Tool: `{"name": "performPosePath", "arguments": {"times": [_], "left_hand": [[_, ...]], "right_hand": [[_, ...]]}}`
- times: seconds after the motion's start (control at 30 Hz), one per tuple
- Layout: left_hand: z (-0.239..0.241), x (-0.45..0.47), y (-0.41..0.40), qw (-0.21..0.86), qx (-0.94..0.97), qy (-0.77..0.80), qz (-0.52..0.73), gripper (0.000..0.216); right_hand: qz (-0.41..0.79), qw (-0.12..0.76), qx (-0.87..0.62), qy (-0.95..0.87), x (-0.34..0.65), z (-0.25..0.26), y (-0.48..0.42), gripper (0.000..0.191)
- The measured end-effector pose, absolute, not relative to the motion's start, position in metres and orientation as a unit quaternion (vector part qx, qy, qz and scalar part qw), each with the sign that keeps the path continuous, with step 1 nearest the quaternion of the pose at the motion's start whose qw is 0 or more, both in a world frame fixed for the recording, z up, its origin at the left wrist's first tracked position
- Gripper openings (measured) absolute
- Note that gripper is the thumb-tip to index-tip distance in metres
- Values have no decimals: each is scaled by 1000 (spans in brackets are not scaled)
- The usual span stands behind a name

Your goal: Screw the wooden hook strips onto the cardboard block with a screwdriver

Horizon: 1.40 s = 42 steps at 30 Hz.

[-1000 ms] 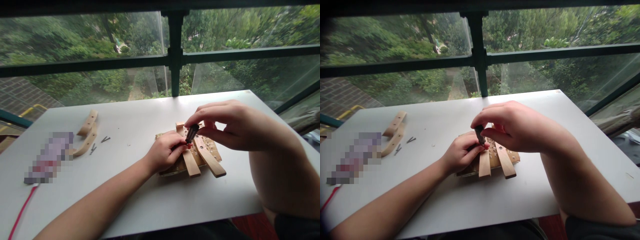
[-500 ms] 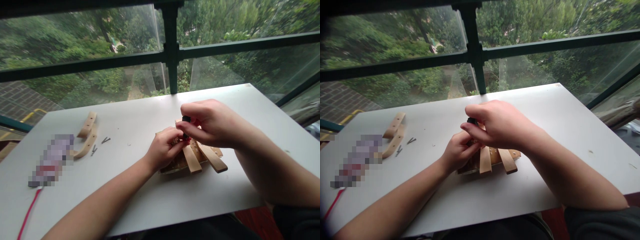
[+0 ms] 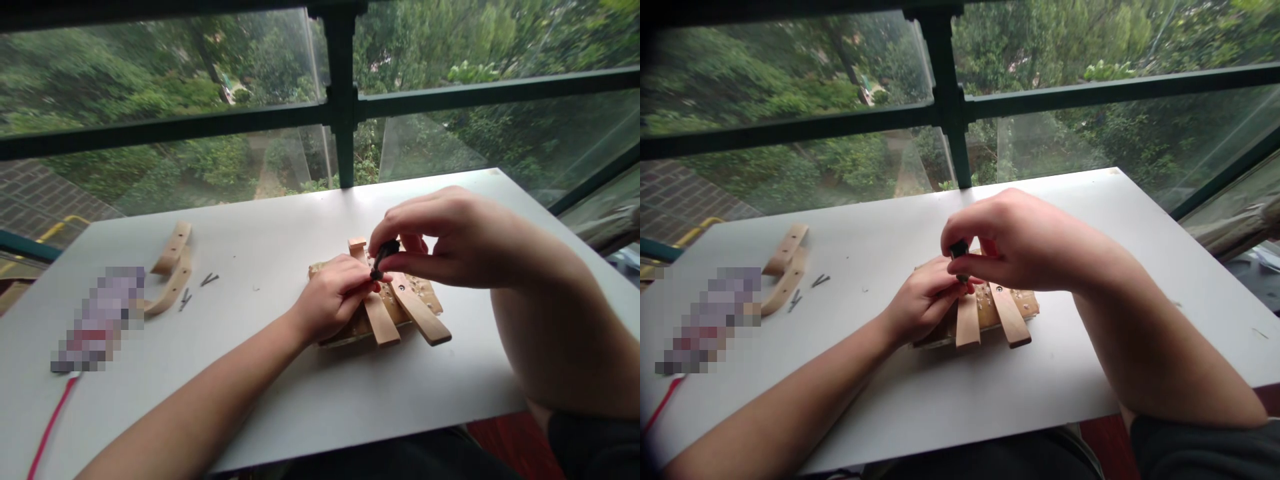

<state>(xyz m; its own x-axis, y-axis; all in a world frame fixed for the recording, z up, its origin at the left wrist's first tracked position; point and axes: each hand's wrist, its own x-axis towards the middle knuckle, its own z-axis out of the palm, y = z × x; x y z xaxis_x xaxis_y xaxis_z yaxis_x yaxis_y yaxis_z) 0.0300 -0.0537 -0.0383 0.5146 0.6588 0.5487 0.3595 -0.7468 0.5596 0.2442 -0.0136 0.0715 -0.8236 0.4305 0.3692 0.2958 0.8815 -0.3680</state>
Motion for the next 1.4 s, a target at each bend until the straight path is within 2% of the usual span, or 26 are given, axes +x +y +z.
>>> {"name": "performPosePath", "arguments": {"times": [0.2, 0.37, 0.47, 0.5, 0.6, 0.87, 1.07, 1.13, 1.2, 1.3, 1.4], "left_hand": [[-40, 27, -56, 195, 841, 342, 372, 20], [-46, 26, -57, 212, 799, 400, 396, 14], [-45, 25, -58, 232, 790, 395, 409, 10], [-45, 25, -58, 237, 790, 392, 408, 10], [-44, 24, -58, 252, 797, 381, 395, 12], [-43, 26, -56, 243, 827, 348, 370, 18], [-44, 26, -58, 223, 797, 395, 400, 14], [-44, 26, -59, 227, 792, 398, 402, 12], [-43, 26, -59, 235, 792, 390, 406, 12], [-43, 25, -58, 247, 794, 389, 397, 12], [-44, 25, -58, 248, 796, 389, 391, 12]], "right_hand": [[124, 250, -244, -929, 232, 68, -18, 16], [98, 292, -247, -919, 223, 60, -19, 32], [164, 289, -180, -926, 226, 57, -17, 14], [201, 274, -151, -928, 228, 58, -16, 16], [267, 228, -94, -932, 237, 62, -13, 40], [168, 242, -206, -933, 239, 69, -13, 8], [132, 277, -259, -916, 228, 60, -16, 33], [138, 278, -233, -921, 227, 59, -16, 28], [187, 255, -177, -932, 230, 61, -16, 12], [246, 217, -109, -938, 239, 68, -14, 33], [229, 207, -115, -944, 246, 73, -14, 32]]}}
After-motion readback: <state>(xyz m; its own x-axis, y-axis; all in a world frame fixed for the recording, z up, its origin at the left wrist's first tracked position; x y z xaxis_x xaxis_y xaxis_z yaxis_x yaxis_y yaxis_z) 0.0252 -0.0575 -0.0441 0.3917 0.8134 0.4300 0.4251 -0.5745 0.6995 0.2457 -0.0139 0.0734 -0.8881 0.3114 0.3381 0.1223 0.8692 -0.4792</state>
